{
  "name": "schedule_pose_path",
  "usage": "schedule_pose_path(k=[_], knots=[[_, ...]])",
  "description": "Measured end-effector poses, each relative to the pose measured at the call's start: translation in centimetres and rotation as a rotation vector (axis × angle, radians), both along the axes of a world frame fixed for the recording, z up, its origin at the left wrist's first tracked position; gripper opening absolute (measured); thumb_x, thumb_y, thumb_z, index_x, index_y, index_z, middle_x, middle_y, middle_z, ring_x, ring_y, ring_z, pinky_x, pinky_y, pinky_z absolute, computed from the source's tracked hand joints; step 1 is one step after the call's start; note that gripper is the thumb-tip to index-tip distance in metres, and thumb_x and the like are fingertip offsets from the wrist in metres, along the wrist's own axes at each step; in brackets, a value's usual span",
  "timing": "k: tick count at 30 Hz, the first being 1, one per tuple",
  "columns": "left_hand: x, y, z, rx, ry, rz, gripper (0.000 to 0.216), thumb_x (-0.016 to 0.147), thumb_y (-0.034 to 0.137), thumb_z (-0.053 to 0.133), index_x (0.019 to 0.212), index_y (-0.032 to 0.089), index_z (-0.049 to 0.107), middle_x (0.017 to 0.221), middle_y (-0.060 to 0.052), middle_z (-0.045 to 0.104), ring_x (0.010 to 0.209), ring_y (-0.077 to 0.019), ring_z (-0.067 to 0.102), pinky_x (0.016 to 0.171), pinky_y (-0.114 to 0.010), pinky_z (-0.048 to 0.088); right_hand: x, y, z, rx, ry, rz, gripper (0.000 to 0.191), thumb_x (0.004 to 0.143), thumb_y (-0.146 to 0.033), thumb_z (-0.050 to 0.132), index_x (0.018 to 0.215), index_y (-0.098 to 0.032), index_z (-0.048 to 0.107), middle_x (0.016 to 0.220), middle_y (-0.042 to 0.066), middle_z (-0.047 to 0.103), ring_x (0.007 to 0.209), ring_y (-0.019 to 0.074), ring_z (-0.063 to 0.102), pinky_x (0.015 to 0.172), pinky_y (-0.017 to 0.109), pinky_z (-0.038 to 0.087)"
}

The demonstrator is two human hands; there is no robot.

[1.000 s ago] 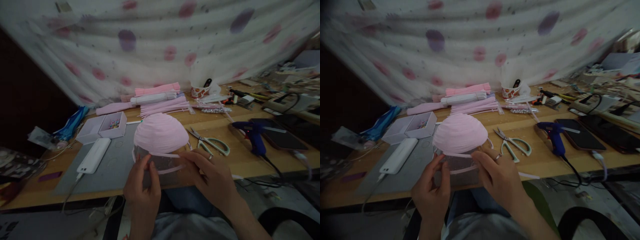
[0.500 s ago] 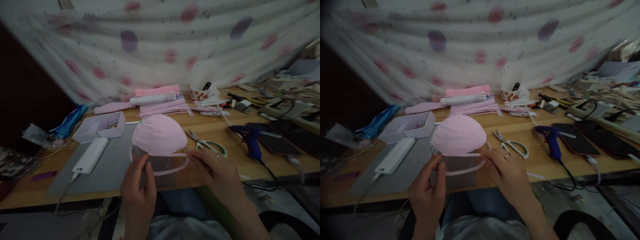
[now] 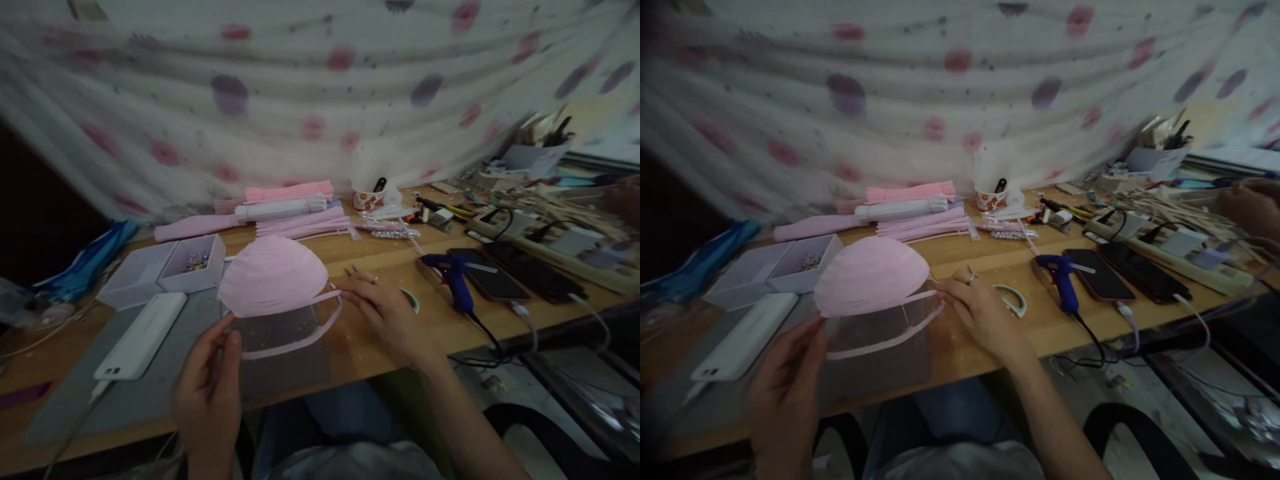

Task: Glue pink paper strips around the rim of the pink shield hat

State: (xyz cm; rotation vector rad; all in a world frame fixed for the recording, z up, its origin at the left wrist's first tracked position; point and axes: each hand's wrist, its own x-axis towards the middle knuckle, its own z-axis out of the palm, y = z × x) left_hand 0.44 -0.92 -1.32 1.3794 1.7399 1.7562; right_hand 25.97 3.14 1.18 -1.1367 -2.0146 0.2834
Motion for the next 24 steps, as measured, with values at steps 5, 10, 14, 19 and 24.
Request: schedule_pose_path(k=[5,10,14,19,24], knots=[[0.0,0.5,0.6,-0.017,-0.033,-0.018,0.029,0.080,0.045,0.070,0.102,0.026,0.074,0.096,0.000,0.076,0.086,-0.0164,0.069,0.074,-0.024,0.053,-0.4,1.8,0.0,-0.001,-0.046,-0.043,0.023,0.100,-0.022,0.046,0.096,-0.018,0.068,0.085,0.006,0.065,0.078,0.0184,0.061,0.069,0.030,0.044],[0.4,0.5,1.0,-0.039,-0.001,0.013,0.032,0.079,0.048,0.068,0.100,0.024,0.074,0.095,-0.003,0.076,0.083,-0.0192,0.070,0.068,-0.026,0.055,-1.2,1.5,0.3,-0.042,-0.066,-0.066,0.022,0.100,-0.022,0.045,0.093,-0.019,0.065,0.081,0.004,0.067,0.074,0.0180,0.061,0.064,0.028,0.042],[0.5,0.4,0.9,-0.034,0.051,0.029,0.034,0.081,0.049,0.065,0.102,0.023,0.074,0.099,-0.005,0.077,0.085,-0.0208,0.070,0.071,-0.029,0.055,-1.2,0.7,0.6,-0.149,-0.037,-0.115,0.015,0.099,-0.029,0.047,0.102,-0.020,0.059,0.089,0.005,0.070,0.077,0.0191,0.064,0.064,0.029,0.044],[0.6,0.3,0.4,0.017,0.098,0.013,0.028,0.085,0.043,0.065,0.104,0.024,0.073,0.100,-0.004,0.077,0.089,-0.0209,0.071,0.075,-0.029,0.055,-1.0,0.5,0.6,-0.178,0.029,-0.094,0.015,0.091,-0.030,0.061,0.103,-0.021,0.056,0.091,0.004,0.067,0.076,0.0184,0.062,0.063,0.028,0.045],[1.1,0.4,0.5,0.054,0.130,-0.023,0.026,0.088,0.040,0.062,0.106,0.025,0.072,0.102,-0.004,0.076,0.091,-0.0203,0.071,0.077,-0.029,0.054,-1.0,0.5,1.1,-0.086,-0.006,-0.058,0.011,0.092,-0.028,0.063,0.100,-0.023,0.059,0.090,0.002,0.062,0.075,0.0177,0.058,0.064,0.028,0.045]])
